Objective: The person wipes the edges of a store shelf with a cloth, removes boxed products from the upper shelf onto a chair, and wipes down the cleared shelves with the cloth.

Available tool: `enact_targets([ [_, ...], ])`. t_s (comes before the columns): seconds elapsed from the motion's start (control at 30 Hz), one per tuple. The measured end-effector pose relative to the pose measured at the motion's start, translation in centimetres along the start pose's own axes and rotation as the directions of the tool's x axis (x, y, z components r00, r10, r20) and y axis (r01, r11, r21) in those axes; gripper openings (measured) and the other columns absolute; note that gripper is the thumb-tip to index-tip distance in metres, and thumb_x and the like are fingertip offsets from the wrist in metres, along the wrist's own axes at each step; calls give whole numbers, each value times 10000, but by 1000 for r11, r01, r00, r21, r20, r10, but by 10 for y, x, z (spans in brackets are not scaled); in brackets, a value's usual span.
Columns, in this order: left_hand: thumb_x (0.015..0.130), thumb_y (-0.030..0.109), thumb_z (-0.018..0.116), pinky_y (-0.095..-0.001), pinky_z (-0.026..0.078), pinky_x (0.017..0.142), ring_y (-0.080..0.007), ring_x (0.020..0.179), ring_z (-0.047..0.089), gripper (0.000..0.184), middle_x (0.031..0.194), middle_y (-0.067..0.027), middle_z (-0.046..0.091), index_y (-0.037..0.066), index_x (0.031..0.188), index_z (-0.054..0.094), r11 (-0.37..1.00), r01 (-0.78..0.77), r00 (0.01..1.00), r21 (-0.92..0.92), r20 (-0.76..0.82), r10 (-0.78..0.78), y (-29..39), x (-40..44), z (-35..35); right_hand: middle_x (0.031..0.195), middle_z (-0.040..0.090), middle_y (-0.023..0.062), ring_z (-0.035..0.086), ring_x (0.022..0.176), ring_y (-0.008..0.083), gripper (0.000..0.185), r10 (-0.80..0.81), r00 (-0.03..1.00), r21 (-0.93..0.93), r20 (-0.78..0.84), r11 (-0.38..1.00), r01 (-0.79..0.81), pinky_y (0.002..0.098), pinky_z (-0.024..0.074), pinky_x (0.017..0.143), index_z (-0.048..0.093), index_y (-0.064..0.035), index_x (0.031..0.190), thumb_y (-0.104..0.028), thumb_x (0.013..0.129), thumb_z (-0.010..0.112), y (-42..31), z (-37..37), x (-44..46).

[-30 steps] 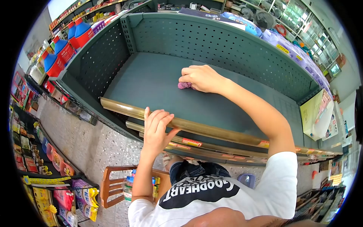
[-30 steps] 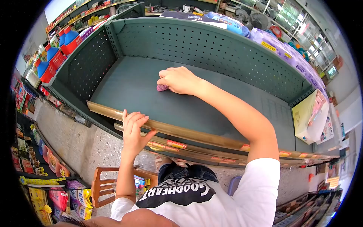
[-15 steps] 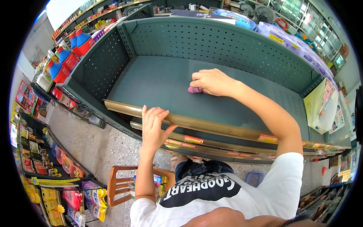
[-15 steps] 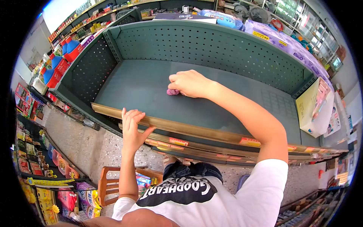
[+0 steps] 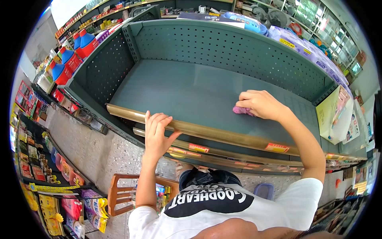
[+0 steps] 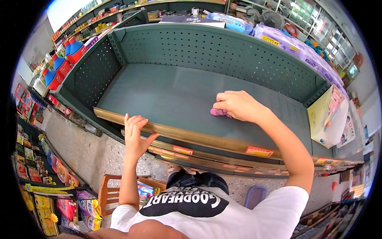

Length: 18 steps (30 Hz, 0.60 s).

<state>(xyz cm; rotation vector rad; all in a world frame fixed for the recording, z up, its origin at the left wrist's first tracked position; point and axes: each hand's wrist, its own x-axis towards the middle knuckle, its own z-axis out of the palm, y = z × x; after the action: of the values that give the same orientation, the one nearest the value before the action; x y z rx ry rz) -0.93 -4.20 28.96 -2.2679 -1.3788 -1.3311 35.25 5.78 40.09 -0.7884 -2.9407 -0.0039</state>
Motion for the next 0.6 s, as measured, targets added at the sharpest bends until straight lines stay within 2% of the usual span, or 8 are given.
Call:
enact_targets([
  [0.13,555,86,904,-608,293,1148,-340,1160,570,669,1156,-105,615,74,1147,592,1000,-5,1000,-5,-2,5,-3,0,1,949,594,20,603,887,242,315,8,1000,-7,22,1000,-8,377,523,703,684,-125,1039,-11,745,673,-1,-3,4],
  [0.33,543,85,908,-612,293,1146,-340,1148,573,666,1150,-105,617,76,1132,597,1000,0,1000,-16,-7,0,-3,-1,2,899,572,17,600,870,239,291,-55,997,-23,-59,998,54,383,523,673,672,-134,996,1,739,670,10,9,42],
  [0.47,570,111,895,-601,296,1138,-303,1119,580,649,1130,-81,619,76,1145,596,1000,-10,1000,-29,-20,9,-2,2,0,887,570,17,609,893,240,291,-19,999,-60,-46,998,16,393,526,696,677,-136,1001,0,743,674,16,17,80],
  [0.6,564,102,894,-600,298,1136,-297,1120,581,648,1128,-75,620,81,1141,599,999,-1,1000,-42,-25,0,-4,2,-1,882,570,29,605,850,253,266,-60,991,-28,-123,998,57,398,517,673,664,-113,969,-3,726,663,23,29,118],
])
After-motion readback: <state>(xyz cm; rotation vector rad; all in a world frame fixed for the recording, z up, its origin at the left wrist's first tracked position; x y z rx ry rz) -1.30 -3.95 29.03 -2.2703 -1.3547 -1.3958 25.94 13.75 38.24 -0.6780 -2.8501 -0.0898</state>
